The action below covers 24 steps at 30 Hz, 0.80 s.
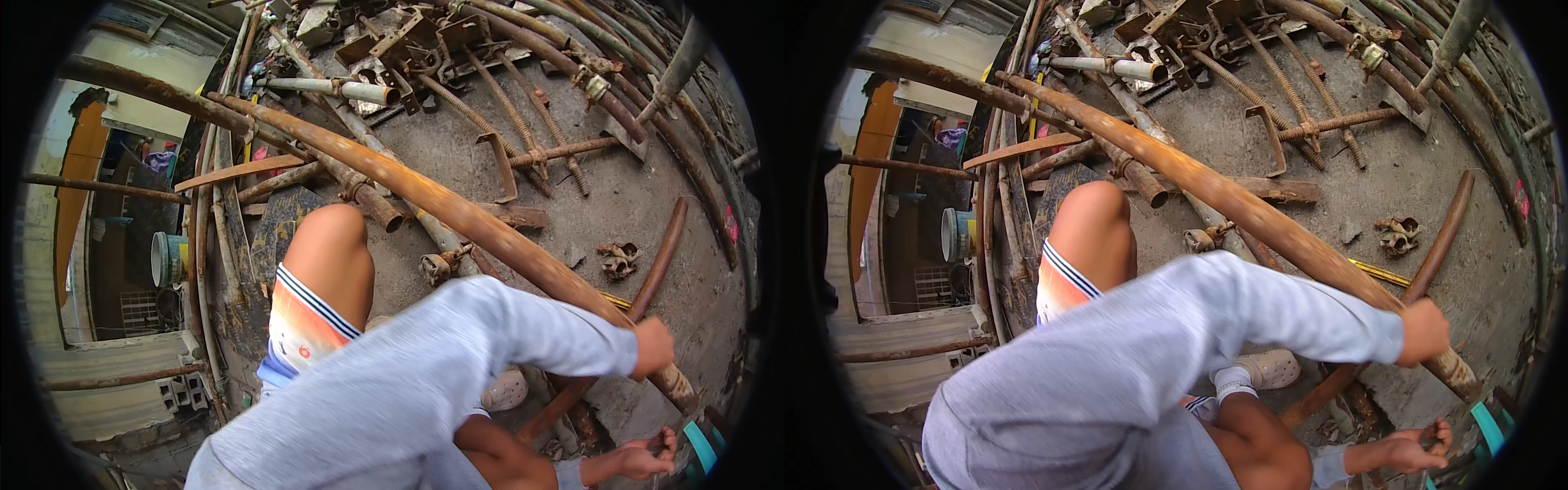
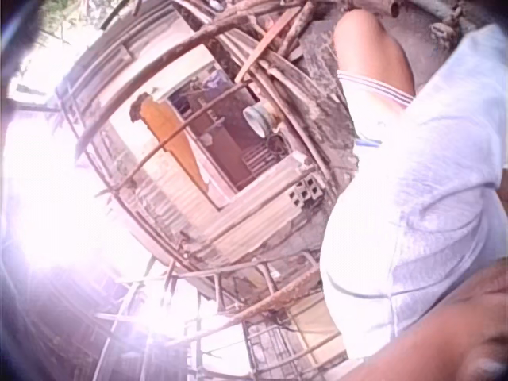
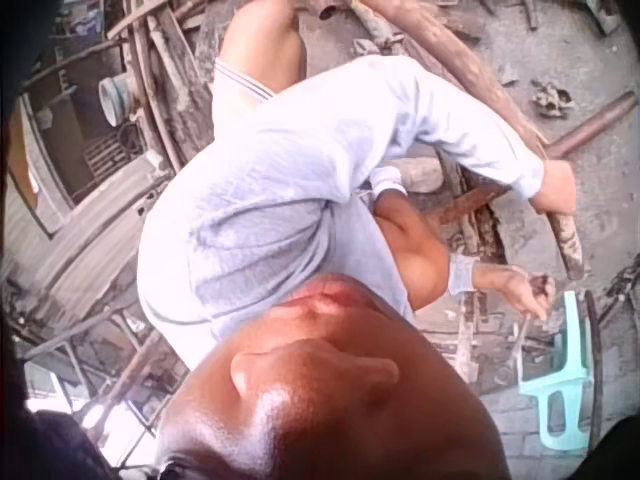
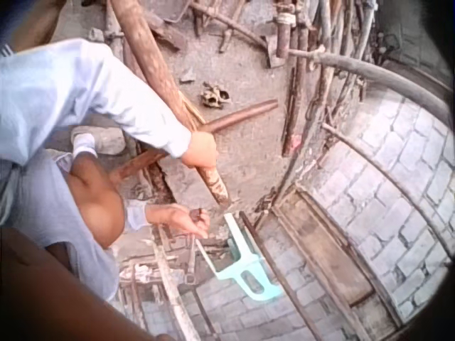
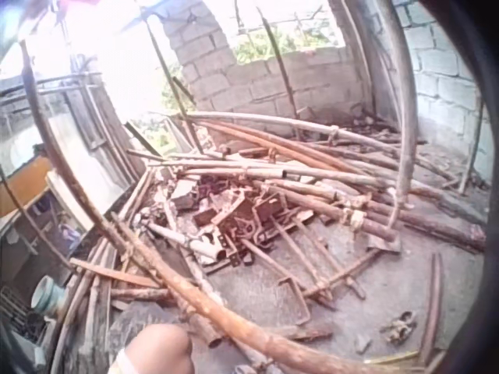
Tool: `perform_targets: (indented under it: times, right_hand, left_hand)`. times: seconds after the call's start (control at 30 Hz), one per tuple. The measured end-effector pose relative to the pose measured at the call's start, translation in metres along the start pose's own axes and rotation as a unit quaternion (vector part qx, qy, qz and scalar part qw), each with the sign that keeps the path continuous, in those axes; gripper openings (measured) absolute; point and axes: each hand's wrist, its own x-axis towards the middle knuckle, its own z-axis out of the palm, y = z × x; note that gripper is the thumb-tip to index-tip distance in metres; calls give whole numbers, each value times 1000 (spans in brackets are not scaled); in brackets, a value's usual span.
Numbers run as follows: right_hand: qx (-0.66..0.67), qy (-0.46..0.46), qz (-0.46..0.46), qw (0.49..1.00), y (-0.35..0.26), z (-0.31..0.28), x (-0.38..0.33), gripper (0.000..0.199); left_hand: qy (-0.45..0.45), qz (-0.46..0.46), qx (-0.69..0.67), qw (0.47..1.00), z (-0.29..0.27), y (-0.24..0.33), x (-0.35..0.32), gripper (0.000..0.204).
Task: The person uses a wrench to loosen and remove metal couplers from rusty scaffolding poles. They repeatedly reposition the poles and couplers on the ground, then continue unscrewing and detaching the components.
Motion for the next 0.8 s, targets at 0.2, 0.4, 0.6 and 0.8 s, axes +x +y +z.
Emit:
perform_targets:
  times: [0.2, 0.4, 0.6, 0.8]
  right_hand:
    - [-41, -104, 16, 994, 28, 30, -28, 54]
    - [-69, -357, 63, 929, 31, 56, -91, 52]
    - [-175, -561, -28, 808, 49, 142, -108, 36]
    - [-144, -681, -183, 694, 39, 223, -136, 23]
  left_hand:
    - [37, 61, -2, 997, -18, 9, -20, 85]
    - [-89, -7, 77, 993, -183, -190, -261, 84]
    - [-166, -293, 205, 919, -278, -273, -463, 104]
    - [-173, -371, 163, 897, -258, -318, -489, 88]
